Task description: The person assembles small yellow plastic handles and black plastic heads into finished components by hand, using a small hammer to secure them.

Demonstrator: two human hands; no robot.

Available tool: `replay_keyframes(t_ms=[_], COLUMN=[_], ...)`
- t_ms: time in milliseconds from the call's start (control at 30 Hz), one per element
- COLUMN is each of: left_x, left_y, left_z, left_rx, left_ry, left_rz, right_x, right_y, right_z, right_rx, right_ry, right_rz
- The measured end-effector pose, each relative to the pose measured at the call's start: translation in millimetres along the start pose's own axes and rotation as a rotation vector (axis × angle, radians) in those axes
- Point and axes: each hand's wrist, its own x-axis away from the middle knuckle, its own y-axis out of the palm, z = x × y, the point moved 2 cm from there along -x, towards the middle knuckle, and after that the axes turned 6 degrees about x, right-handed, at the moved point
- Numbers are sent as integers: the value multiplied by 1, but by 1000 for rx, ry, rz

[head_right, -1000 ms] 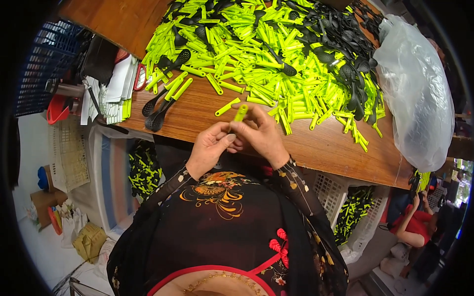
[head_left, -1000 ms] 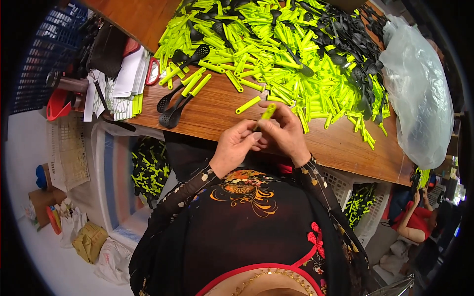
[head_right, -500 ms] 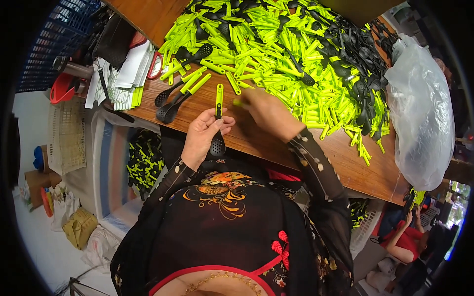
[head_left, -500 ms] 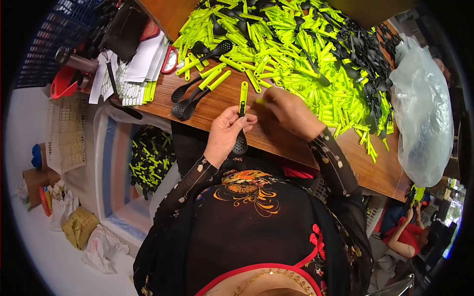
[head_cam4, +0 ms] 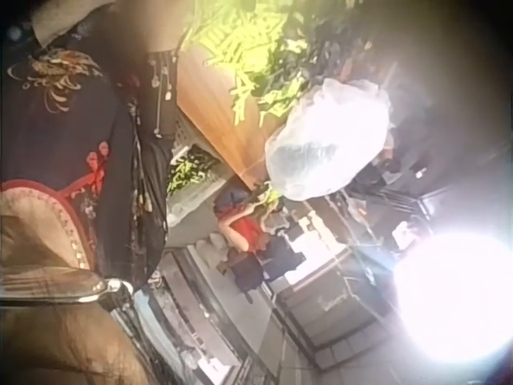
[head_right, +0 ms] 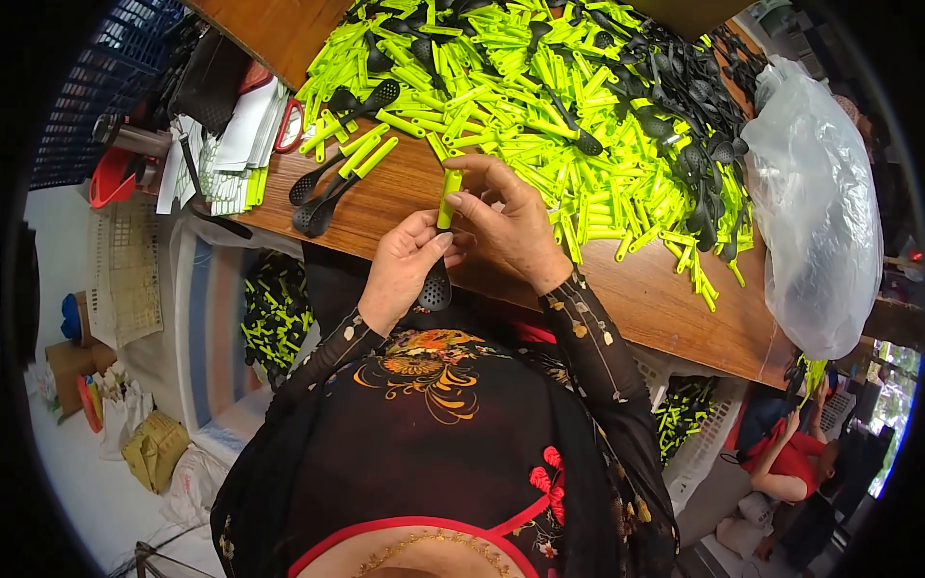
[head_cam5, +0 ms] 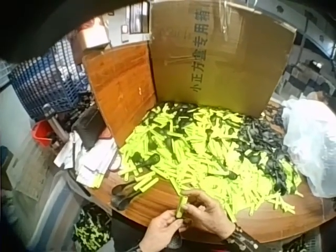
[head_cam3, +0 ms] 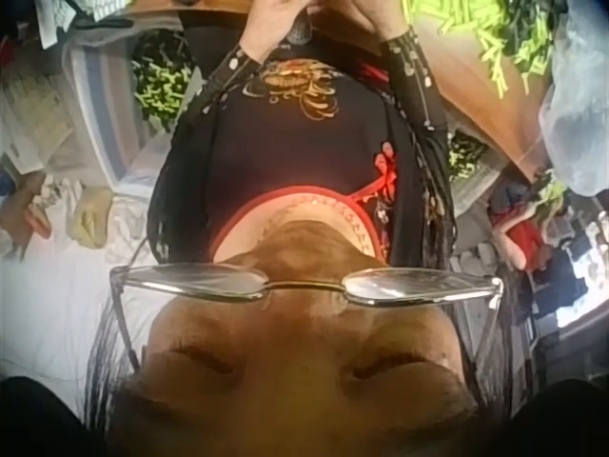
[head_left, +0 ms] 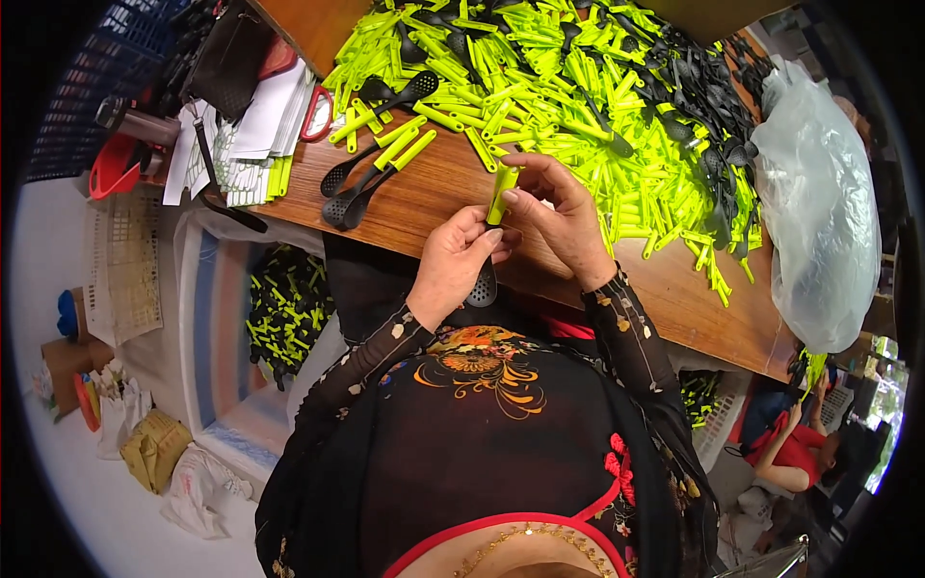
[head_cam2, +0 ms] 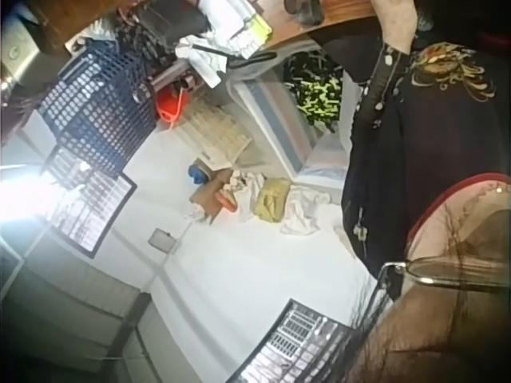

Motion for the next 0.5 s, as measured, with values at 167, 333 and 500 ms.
replay_keyframes(t_ms=[167, 333, 500], left_x=[1, -4, -1], left_y=[-6, -15, 5], left_z=[-5, -14, -1], left_rx=[-32, -135, -245], left_ry=[33, 234, 381], left_rz=[25, 15, 89], right_x=[1, 8, 14], right_y=[0, 27, 34], right_z=[-3, 2, -2], right_rx=[383, -142, -418], right_ry=[-296, -47, 148], right_rz=[125, 128, 3])
